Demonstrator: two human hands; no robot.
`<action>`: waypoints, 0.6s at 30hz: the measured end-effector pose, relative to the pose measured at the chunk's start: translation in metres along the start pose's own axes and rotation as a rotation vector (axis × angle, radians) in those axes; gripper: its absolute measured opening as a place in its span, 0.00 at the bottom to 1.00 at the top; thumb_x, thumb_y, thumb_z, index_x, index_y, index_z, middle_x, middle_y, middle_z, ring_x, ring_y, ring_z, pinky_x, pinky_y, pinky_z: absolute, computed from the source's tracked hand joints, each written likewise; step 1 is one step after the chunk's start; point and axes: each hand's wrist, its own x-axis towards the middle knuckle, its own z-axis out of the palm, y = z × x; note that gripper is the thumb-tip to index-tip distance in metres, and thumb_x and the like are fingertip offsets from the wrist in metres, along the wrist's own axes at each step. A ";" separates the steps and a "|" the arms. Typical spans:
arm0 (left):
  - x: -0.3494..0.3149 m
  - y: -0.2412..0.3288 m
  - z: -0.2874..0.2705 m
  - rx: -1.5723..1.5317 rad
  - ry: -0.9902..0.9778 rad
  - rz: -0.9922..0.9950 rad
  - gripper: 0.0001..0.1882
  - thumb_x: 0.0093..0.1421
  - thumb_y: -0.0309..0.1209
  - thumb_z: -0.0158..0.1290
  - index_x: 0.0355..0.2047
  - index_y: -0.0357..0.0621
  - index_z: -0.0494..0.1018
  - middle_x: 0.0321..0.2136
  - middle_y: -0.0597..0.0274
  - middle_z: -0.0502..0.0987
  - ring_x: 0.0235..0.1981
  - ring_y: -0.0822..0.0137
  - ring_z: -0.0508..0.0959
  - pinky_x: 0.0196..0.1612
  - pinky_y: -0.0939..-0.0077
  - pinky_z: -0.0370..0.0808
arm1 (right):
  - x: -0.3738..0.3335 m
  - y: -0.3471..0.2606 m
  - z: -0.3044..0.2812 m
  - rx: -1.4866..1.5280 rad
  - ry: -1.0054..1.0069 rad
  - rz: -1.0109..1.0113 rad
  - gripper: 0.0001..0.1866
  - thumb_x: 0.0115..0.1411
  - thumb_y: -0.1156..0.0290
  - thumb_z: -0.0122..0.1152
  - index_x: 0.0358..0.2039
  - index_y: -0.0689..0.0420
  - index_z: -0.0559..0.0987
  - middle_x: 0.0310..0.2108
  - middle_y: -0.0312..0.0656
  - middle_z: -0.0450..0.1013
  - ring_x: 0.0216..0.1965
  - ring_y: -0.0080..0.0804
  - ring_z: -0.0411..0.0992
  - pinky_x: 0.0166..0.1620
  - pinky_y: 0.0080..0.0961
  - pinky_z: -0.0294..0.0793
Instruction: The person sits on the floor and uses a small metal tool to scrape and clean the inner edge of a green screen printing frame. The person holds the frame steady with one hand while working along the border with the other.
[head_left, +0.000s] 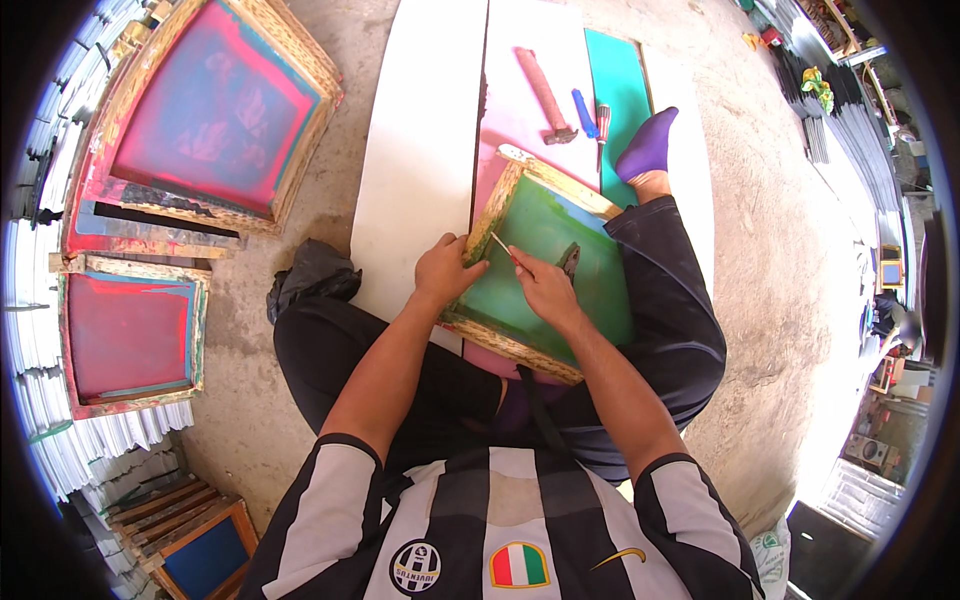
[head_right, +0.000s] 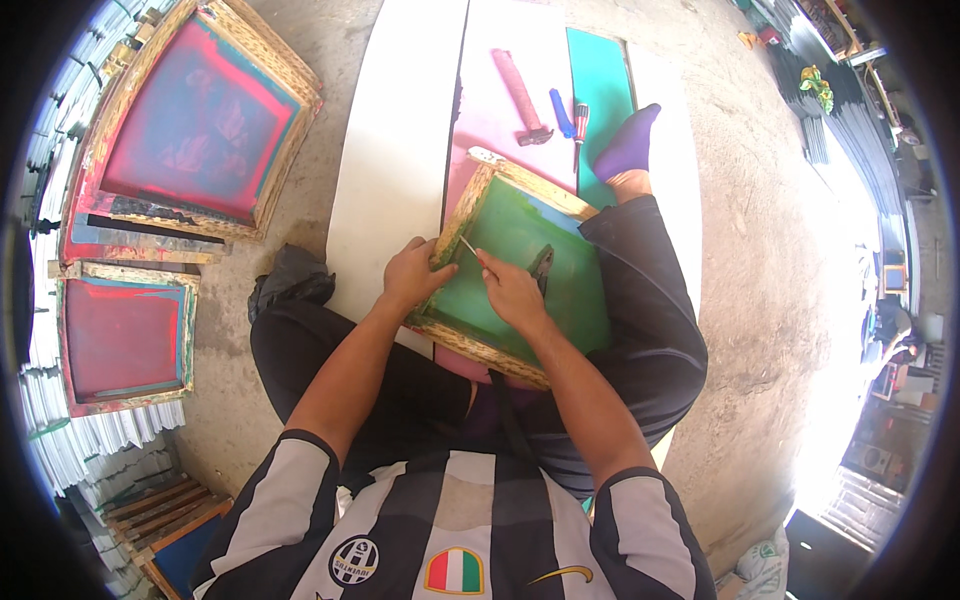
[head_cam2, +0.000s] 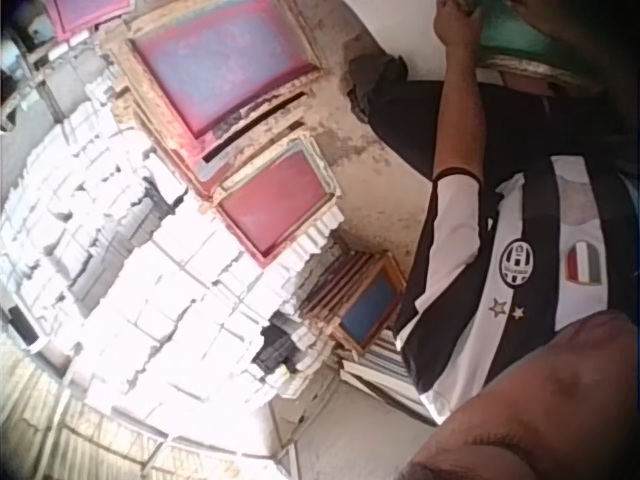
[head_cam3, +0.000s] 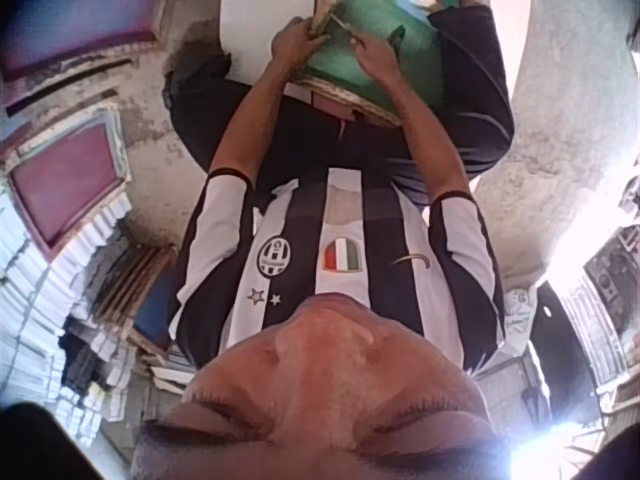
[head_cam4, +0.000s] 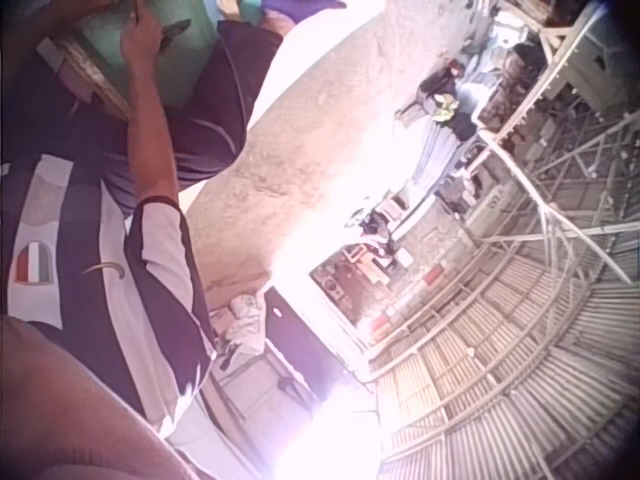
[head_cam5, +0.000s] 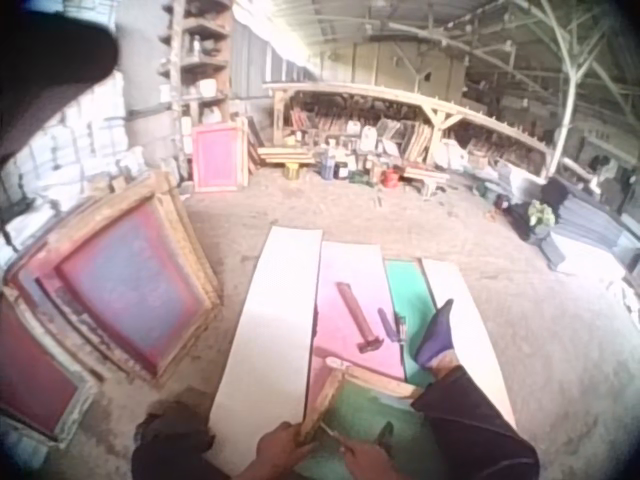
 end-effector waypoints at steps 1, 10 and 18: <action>0.000 0.000 0.000 0.003 0.000 -0.001 0.28 0.58 0.50 0.67 0.52 0.45 0.80 0.44 0.57 0.80 0.42 0.51 0.85 0.43 0.54 0.82 | -0.001 -0.003 0.000 0.009 0.001 0.012 0.22 0.74 0.62 0.56 0.66 0.47 0.78 0.52 0.52 0.82 0.54 0.55 0.80 0.57 0.44 0.78; 0.002 0.000 0.003 0.017 0.000 -0.005 0.25 0.58 0.49 0.67 0.49 0.47 0.81 0.42 0.57 0.80 0.39 0.50 0.85 0.41 0.52 0.82 | -0.003 -0.033 -0.005 -0.151 -0.005 0.071 0.20 0.74 0.62 0.51 0.63 0.45 0.80 0.44 0.57 0.82 0.45 0.62 0.81 0.50 0.55 0.79; 0.005 0.000 0.001 0.008 0.006 0.022 0.21 0.56 0.45 0.68 0.45 0.46 0.83 0.39 0.57 0.80 0.39 0.50 0.84 0.42 0.52 0.82 | 0.001 -0.061 -0.008 -0.346 -0.101 0.148 0.22 0.74 0.64 0.49 0.65 0.46 0.78 0.41 0.59 0.83 0.44 0.63 0.81 0.48 0.59 0.80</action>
